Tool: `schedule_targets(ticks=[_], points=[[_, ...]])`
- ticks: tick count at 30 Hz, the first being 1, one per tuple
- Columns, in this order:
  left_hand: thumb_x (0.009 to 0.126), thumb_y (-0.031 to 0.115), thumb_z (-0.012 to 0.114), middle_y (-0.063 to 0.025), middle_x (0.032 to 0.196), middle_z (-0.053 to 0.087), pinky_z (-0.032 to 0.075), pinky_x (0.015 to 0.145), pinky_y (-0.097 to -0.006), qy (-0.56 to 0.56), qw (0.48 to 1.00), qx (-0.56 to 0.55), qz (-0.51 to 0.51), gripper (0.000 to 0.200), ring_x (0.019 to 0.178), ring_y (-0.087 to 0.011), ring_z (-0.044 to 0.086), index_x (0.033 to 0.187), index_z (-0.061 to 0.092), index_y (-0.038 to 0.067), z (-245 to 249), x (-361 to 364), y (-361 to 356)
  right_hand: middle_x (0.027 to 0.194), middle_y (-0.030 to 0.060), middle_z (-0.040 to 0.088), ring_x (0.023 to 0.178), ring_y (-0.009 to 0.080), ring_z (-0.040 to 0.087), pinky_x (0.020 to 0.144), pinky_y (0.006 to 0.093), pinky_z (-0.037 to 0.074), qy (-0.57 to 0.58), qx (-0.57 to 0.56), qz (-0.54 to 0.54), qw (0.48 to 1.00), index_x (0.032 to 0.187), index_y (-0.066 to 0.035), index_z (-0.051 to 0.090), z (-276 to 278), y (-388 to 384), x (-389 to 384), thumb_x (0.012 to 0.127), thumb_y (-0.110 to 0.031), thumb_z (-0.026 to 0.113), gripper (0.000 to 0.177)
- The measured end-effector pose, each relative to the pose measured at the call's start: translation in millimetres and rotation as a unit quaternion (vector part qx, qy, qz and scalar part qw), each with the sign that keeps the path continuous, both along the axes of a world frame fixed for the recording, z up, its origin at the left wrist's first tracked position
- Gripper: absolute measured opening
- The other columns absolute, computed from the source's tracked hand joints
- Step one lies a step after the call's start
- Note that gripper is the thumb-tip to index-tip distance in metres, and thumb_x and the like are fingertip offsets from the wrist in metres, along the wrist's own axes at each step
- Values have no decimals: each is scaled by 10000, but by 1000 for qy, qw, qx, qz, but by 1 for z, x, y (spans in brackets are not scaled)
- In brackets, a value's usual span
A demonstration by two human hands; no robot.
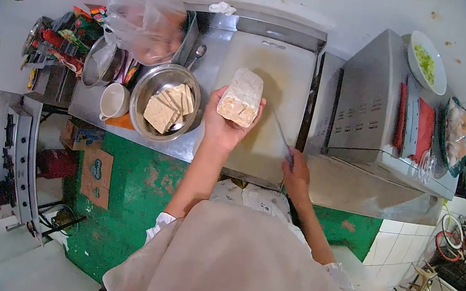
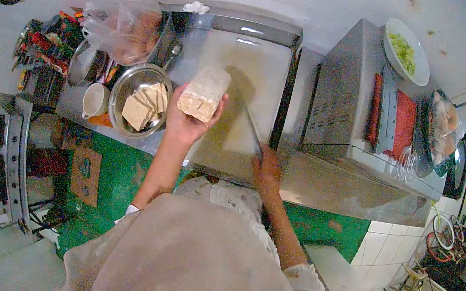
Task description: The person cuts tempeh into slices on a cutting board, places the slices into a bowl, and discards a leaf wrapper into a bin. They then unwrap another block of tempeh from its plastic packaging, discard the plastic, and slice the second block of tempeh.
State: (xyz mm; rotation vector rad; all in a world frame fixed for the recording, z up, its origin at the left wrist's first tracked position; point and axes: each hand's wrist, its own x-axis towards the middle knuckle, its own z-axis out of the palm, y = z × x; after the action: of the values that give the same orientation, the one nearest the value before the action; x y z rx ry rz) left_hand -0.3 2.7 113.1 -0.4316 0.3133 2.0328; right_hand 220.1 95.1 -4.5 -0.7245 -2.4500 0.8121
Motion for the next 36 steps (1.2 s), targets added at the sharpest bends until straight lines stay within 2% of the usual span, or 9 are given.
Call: schedule_targets(ticks=[1, 3, 7, 10, 14, 18, 23, 29, 36], points=[[854, 345, 459, -208, 1216, 490, 474, 881, -457, 0, 1000, 1, 0, 502, 1064, -410, 502, 1250, 447, 37, 7, 3, 1, 883, 129, 553, 774, 244, 571, 643, 360, 475, 0, 1, 0, 1000, 1185, -56, 485, -3, -1, -5, 843, -101, 554, 352], [839, 355, 473, -162, 1125, 557, 502, 846, -426, 36, 998, 9, 51, 474, 1003, -361, 552, 1187, 497, 33, 25, 9, 4, 1012, 173, 517, 950, 337, 514, 802, 417, 428, -134, -18, 4, 991, 1201, -62, 489, 6, -5, -23, 788, -72, 589, 425], [844, 355, 466, -160, 1127, 554, 500, 853, -427, 50, 994, 13, 95, 468, 1008, -360, 551, 1187, 498, 38, 55, 11, 5, 1031, 153, 507, 966, 342, 504, 818, 409, 420, -120, 37, 56, 991, 1177, -47, 508, -11, 2, -40, 773, -77, 605, 416], [856, 376, 458, -212, 1226, 467, 467, 901, -457, 51, 989, 87, 110, 528, 1098, -407, 474, 1262, 430, 41, 68, 12, 4, 1004, 157, 521, 965, 330, 511, 833, 392, 412, -112, 77, 56, 989, 1096, -16, 550, 55, 5, -59, 786, -95, 610, 325], [862, 380, 443, -200, 1213, 491, 469, 899, -456, 97, 977, 100, 164, 515, 1083, -395, 497, 1253, 441, 45, 96, 18, 8, 890, 117, 547, 862, 302, 541, 733, 373, 451, 180, -37, 10, 983, 983, -75, 586, 175, -4, -91, 791, -122, 625, 202], [881, 410, 395, -158, 1113, 558, 488, 850, -400, 190, 959, 20, 209, 494, 990, -318, 572, 1220, 442, 53, 116, 24, 13, 872, 96, 548, 832, 282, 543, 727, 363, 448, 228, 13, 35, 973, 957, -89, 594, 243, -20, -105, 749, -72, 662, 220], [883, 441, 371, -180, 1066, 577, 484, 822, -373, 206, 952, 36, 222, 519, 941, -279, 583, 1222, 432, 53, 128, 23, 12, 844, 53, 604, 799, 233, 543, 696, 312, 446, 302, 95, 65, 946, 921, -62, 601, 257, -26, -122, 683, 29, 696, 272], [862, 442, 394, -185, 1102, 566, 487, 841, -368, 218, 951, 30, 218, 539, 962, -289, 579, 1242, 439, 62, 119, 18, 6, 825, 86, 525, 754, 256, 542, 640, 352, 452, 299, 111, 72, 945, 955, -126, 587, 251, -26, -130, 690, -32, 692, 300], [858, 433, 376, -186, 1129, 566, 492, 844, -373, 234, 945, -3, 231, 550, 967, -300, 585, 1254, 450, 59, 122, 18, 4, 831, 91, 531, 766, 268, 538, 654, 361, 452, 302, 86, 87, 946, 955, -130, 579, 249, -28, -132, 689, -29, 684, 303]])
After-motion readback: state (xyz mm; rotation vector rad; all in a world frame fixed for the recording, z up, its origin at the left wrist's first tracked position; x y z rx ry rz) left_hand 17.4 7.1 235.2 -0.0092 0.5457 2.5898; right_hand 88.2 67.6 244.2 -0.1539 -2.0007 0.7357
